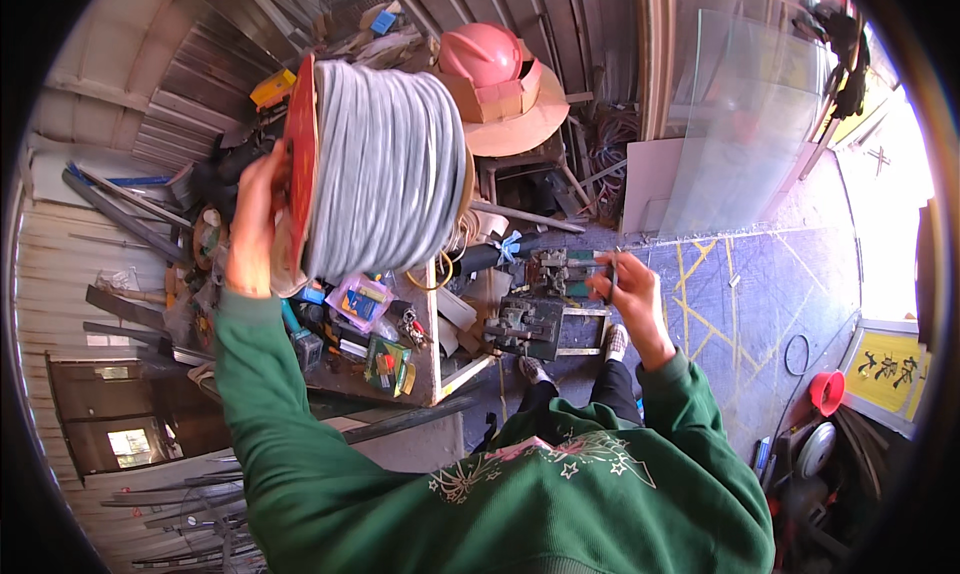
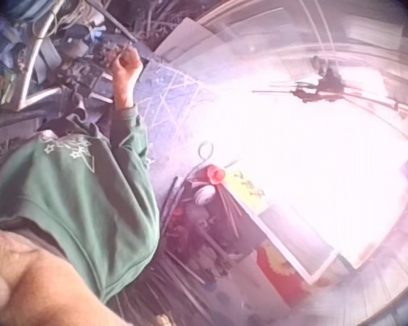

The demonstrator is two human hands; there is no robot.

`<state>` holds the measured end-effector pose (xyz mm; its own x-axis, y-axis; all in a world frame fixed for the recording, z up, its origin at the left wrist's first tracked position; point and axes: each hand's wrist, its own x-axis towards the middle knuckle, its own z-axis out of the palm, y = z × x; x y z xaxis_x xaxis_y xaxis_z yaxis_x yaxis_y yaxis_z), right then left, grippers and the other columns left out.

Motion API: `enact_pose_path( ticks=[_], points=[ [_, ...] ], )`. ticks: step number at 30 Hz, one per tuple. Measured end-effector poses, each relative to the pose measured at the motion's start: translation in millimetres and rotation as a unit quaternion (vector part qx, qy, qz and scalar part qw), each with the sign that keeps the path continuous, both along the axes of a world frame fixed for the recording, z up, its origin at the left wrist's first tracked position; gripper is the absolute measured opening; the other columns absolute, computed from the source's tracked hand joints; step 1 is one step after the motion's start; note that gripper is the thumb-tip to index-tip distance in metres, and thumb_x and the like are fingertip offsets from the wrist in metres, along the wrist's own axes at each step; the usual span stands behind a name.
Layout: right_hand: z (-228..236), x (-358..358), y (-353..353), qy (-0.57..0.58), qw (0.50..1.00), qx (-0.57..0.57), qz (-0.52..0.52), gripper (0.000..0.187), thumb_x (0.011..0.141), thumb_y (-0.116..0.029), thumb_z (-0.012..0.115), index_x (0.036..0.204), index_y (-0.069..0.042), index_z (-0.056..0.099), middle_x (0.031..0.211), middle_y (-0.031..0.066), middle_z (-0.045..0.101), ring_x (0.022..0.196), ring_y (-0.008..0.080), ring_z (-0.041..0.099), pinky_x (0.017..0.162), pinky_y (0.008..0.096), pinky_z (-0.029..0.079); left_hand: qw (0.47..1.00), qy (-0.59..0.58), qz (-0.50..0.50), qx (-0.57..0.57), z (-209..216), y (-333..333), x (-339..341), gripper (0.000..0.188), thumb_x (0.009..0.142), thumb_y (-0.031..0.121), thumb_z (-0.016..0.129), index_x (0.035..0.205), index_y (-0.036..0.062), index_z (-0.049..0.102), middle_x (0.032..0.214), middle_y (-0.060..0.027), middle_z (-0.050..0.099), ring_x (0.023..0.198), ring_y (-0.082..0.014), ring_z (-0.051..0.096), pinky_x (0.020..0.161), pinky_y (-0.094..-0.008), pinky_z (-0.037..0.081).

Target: The person retrieves a spool of white plastic tubing and a pair of scissors, then cuts several short lengths of tubing. The person sits on the floor to continue cutting the tubing into multiple pieces.

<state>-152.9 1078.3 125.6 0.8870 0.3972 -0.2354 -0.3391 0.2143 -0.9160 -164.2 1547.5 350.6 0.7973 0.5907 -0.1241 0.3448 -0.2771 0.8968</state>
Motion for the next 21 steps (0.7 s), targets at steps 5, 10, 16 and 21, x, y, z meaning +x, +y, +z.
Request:
enact_pose_path(
  ticks=[5,10,16,21],
  points=[
    [41,40,9,-0.057,0.994,0.095,0.014,0.034,0.088,-0.009,0.075,0.117,0.001,0.06,0.093,0.0074,0.07,0.085,0.0117,0.065,0.077,0.0252,0.053,0.999,-0.035,-0.007,-0.022,-13,-100,-49,0.043,0.101,0.047,0.053,0.095,0.0057,0.064,0.078,-0.0033,0.067,0.067,-0.01,0.062,0.058,-0.0227,0.045],
    [26,15,-16,-0.015,0.992,0.128,0.016,0.035,0.083,-0.007,0.08,0.111,-0.002,0.059,0.092,0.0016,0.068,0.084,0.0073,0.064,0.075,0.0225,0.052,0.995,-0.061,-0.048,-0.068,-64,-183,-90,0.03,0.103,0.036,0.055,0.089,0.0098,0.06,0.073,0.0035,0.055,0.064,-0.0064,0.046,0.06,-0.0224,0.034],
    [-27,-58,-102,0.071,0.996,0.026,-0.056,0.03,0.083,-0.005,0.077,0.109,-0.005,0.061,0.077,-0.0047,0.063,0.07,0.0029,0.057,0.062,0.0206,0.044,0.984,-0.083,-0.091,-0.127,-161,-246,-120,0.031,0.105,0.034,0.049,0.092,0.0094,0.061,0.071,0.0036,0.053,0.062,-0.0043,0.044,0.055,-0.0205,0.031],
    [-50,-107,-144,0.053,0.97,-0.038,-0.234,0.033,0.086,-0.013,0.078,0.11,-0.002,0.058,0.081,0.003,0.067,0.071,0.0095,0.062,0.062,0.0241,0.05,0.969,-0.04,-0.203,-0.133,-199,-279,-153,0.035,0.106,0.032,0.047,0.088,0.005,0.059,0.081,0.0009,0.052,0.073,-0.0086,0.043,0.067,-0.0242,0.033]
  ],
)
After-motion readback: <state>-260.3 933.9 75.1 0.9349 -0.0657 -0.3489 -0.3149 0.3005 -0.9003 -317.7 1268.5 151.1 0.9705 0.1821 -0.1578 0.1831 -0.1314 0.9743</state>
